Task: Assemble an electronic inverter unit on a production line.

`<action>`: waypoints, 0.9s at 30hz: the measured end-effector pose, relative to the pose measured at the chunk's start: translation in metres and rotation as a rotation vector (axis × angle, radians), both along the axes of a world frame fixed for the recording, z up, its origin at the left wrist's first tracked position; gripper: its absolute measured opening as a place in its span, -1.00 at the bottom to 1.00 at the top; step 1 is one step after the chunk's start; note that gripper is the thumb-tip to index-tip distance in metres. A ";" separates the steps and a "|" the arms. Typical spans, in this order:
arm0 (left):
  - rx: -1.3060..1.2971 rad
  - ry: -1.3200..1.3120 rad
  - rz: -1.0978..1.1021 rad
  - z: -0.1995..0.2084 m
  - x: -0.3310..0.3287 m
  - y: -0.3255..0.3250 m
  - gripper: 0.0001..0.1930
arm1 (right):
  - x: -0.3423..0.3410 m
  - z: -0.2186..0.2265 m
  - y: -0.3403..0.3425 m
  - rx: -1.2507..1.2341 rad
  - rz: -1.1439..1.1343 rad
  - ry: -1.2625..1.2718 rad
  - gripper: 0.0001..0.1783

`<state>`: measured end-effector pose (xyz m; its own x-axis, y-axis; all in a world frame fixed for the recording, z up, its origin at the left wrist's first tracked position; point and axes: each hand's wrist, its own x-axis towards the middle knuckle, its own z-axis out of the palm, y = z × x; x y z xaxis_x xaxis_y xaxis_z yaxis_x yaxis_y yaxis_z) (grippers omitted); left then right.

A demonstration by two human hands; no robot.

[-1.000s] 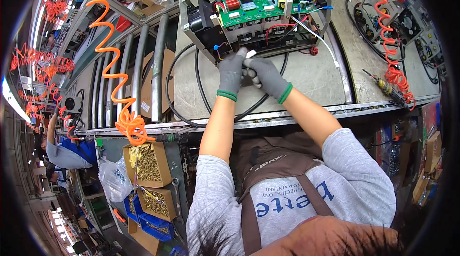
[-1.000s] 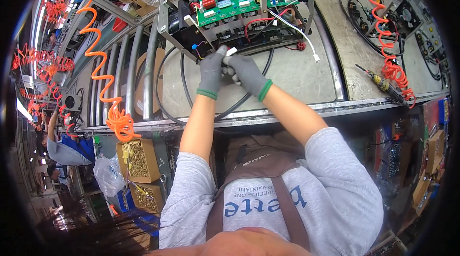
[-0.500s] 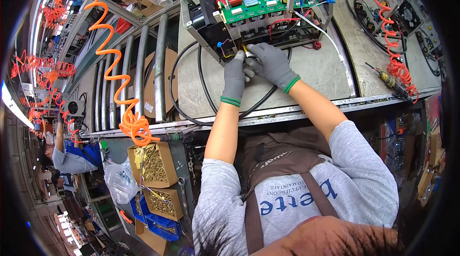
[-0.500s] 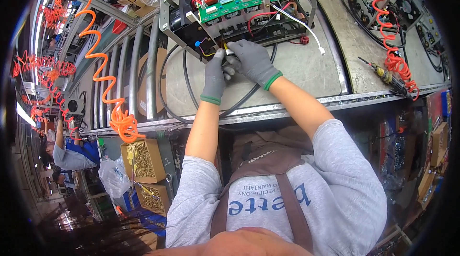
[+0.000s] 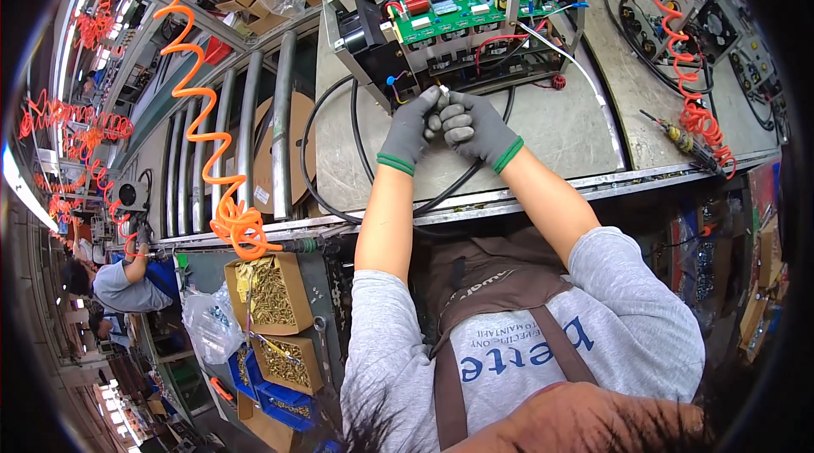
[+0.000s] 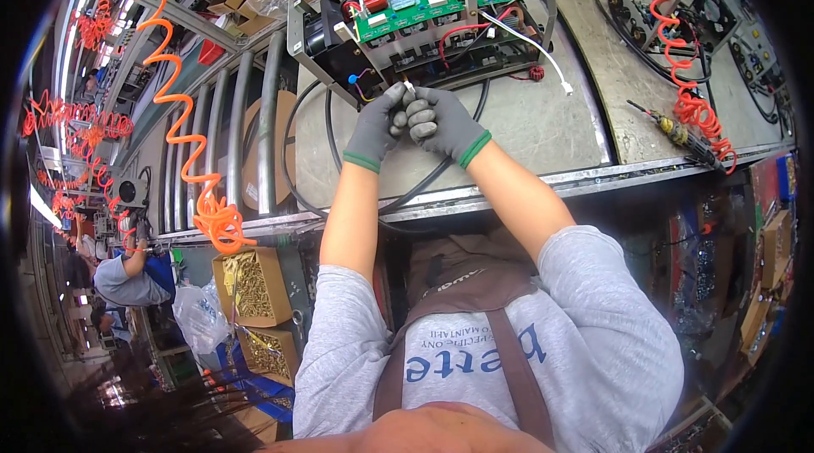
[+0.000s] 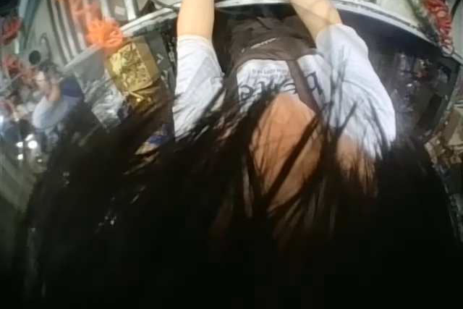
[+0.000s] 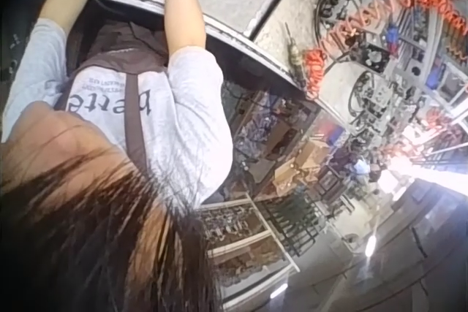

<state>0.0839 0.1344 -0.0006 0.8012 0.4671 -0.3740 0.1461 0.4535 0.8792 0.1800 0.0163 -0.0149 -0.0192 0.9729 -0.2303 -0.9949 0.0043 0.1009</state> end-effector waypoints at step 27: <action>0.068 0.075 0.208 0.007 0.000 -0.029 -0.77 | -0.003 0.028 -0.007 -0.548 -0.257 -1.513 -0.67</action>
